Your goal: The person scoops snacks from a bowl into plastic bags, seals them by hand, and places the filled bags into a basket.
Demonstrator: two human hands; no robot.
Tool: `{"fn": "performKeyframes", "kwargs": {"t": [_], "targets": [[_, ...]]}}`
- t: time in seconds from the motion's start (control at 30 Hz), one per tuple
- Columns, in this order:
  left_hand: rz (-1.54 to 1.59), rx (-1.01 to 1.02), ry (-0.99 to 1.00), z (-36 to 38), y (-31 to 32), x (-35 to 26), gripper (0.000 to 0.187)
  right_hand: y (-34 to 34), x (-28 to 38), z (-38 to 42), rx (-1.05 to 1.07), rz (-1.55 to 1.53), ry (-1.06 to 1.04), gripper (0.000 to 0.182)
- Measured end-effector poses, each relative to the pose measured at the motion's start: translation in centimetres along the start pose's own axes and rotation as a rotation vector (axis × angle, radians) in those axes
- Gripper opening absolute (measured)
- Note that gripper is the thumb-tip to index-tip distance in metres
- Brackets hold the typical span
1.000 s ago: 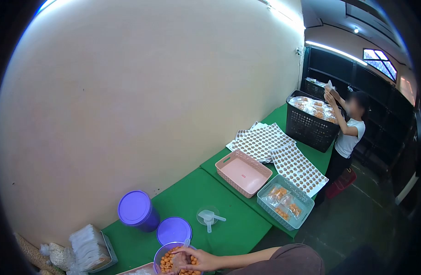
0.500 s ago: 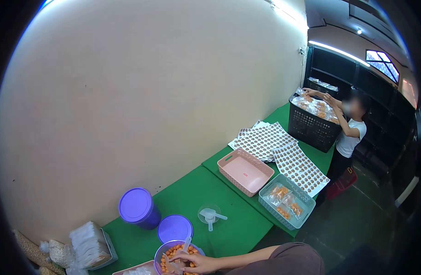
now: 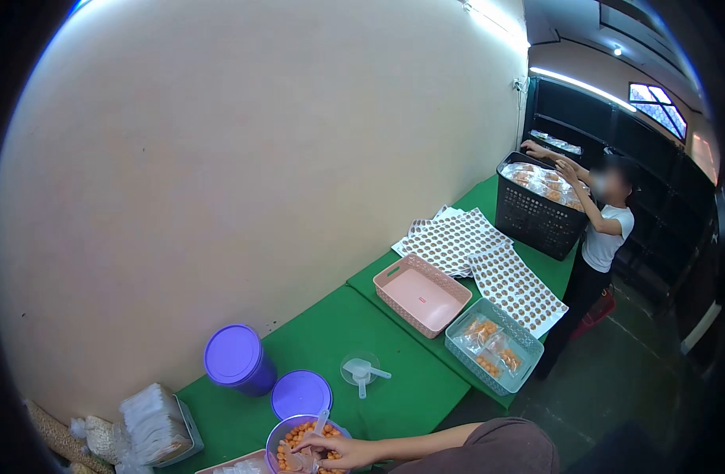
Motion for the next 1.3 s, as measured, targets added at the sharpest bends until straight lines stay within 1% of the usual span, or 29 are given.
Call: {"fn": "performKeyframes", "kwargs": {"t": [0.07, 0.13, 0.37, 0.43, 0.47, 0.5, 0.53, 0.57, 0.63, 0.77, 0.83, 0.87, 0.93, 0.97, 1.03, 1.07, 1.1, 1.13, 1.17, 1.2, 1.23, 1.27, 1.3], "targets": [[-0.013, 0.007, 0.024, 0.0, 0.2, -0.1, 0.051, 0.3, -0.6, 0.0, -0.031, 0.014, -0.011, 0.051], [-0.029, 0.013, 0.046, 0.0, 0.3, -0.2, 0.052, 0.0, -1.0, -0.1, -0.157, -0.054, -0.089, 0.05], [-0.075, 0.033, 0.124, 0.3, 1.0, -0.8, 0.055, 0.4, 0.1, 0.0, -0.029, -0.055, -0.051, 0.053], [-0.087, 0.038, 0.145, 0.4, 1.1, -1.1, 0.056, 0.4, 2.1, 0.2, -0.105, 0.084, -0.219, 0.063], [-0.094, 0.039, 0.157, 0.4, 1.2, -1.2, 0.056, -0.1, 2.9, 0.4, -0.104, 0.085, -0.219, 0.063], [-0.1, 0.04, 0.169, 0.4, 1.3, -1.4, 0.057, -0.3, 4.3, 0.3, 0.033, 0.144, -0.025, 0.072], [-0.106, 0.041, 0.181, 0.4, 1.4, -1.5, 0.057, 0.0, 4.2, 0.6, 0.169, 0.203, 0.169, 0.082], [-0.112, 0.043, 0.193, 0.3, 1.5, -1.7, 0.058, 0.1, 4.0, 0.6, 0.168, 0.204, 0.169, 0.082], [-0.124, 0.048, 0.213, 0.5, 1.7, -2.0, 0.059, 0.9, 3.9, 0.6, 0.201, 0.422, 0.062, 0.094], [-0.149, 0.05, 0.254, 0.8, 2.2, -2.9, 0.061, 0.7, 3.6, 0.7, 0.137, 0.345, 0.073, 0.091], [-0.165, 0.053, 0.277, 0.8, 2.2, -3.3, 0.062, 0.2, 1.2, 0.6, -0.043, 0.039, 0.109, 0.073], [-0.174, 0.054, 0.289, 0.8, 2.2, -3.4, 0.062, 0.1, 0.7, 0.7, -0.042, 0.039, 0.106, 0.073], [-0.19, 0.057, 0.313, 0.9, 2.3, -3.7, 0.063, -1.1, 1.1, 0.8, -0.169, 0.178, -0.021, 0.068], [-0.197, 0.059, 0.323, 0.9, 2.3, -3.9, 0.063, -1.2, 1.2, 0.8, -0.168, 0.177, -0.021, 0.068], [-0.207, 0.061, 0.328, -1.1, 1.6, -7.6, 0.064, -1.8, 1.8, 0.8, -0.206, 0.076, -0.069, 0.058], [0.051, 0.147, 0.123, -2.0, 1.3, -8.2, 0.075, -1.8, 1.9, 0.8, -0.199, 0.074, -0.064, 0.058], [0.307, 0.226, -0.085, -2.7, 1.4, -8.8, 0.086, -1.8, 1.0, 0.7, -0.182, -0.003, 0.069, 0.053], [0.304, 0.22, 0.012, -0.7, 2.1, -5.4, 0.085, -1.5, 0.1, 0.8, -0.158, -0.08, 0.204, 0.048], [0.289, 0.206, -0.009, 0.0, 2.4, -4.2, 0.085, -1.2, -0.2, 0.8, -0.131, -0.088, 0.212, 0.048], [0.706, 0.314, -0.424, 1.7, 3.8, -1.8, 0.081, -1.7, 0.1, 0.6, -0.204, -0.101, 0.118, 0.044], [1.131, 0.374, -0.839, 4.7, 5.0, -0.9, 0.078, -2.0, 0.5, 0.6, -0.262, -0.118, 0.026, 0.04], [1.118, 0.299, -0.862, 3.8, 4.3, -1.7, 0.078, -2.3, 1.5, 0.4, -0.3, -0.168, 0.021, 0.035], [0.692, 0.242, -0.49, -0.4, 2.5, -4.1, 0.079, -1.8, 1.7, 0.2, -0.228, -0.187, 0.045, 0.035]]}}
Point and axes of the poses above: each hand's wrist, its own z-axis away from the middle knuckle, its own y-axis out of the palm, x = y × z, the point moved 8 cm from there along -z, towards the middle knuckle, and after that the axes turned 3 degrees about -x, right-handed, at the moved point
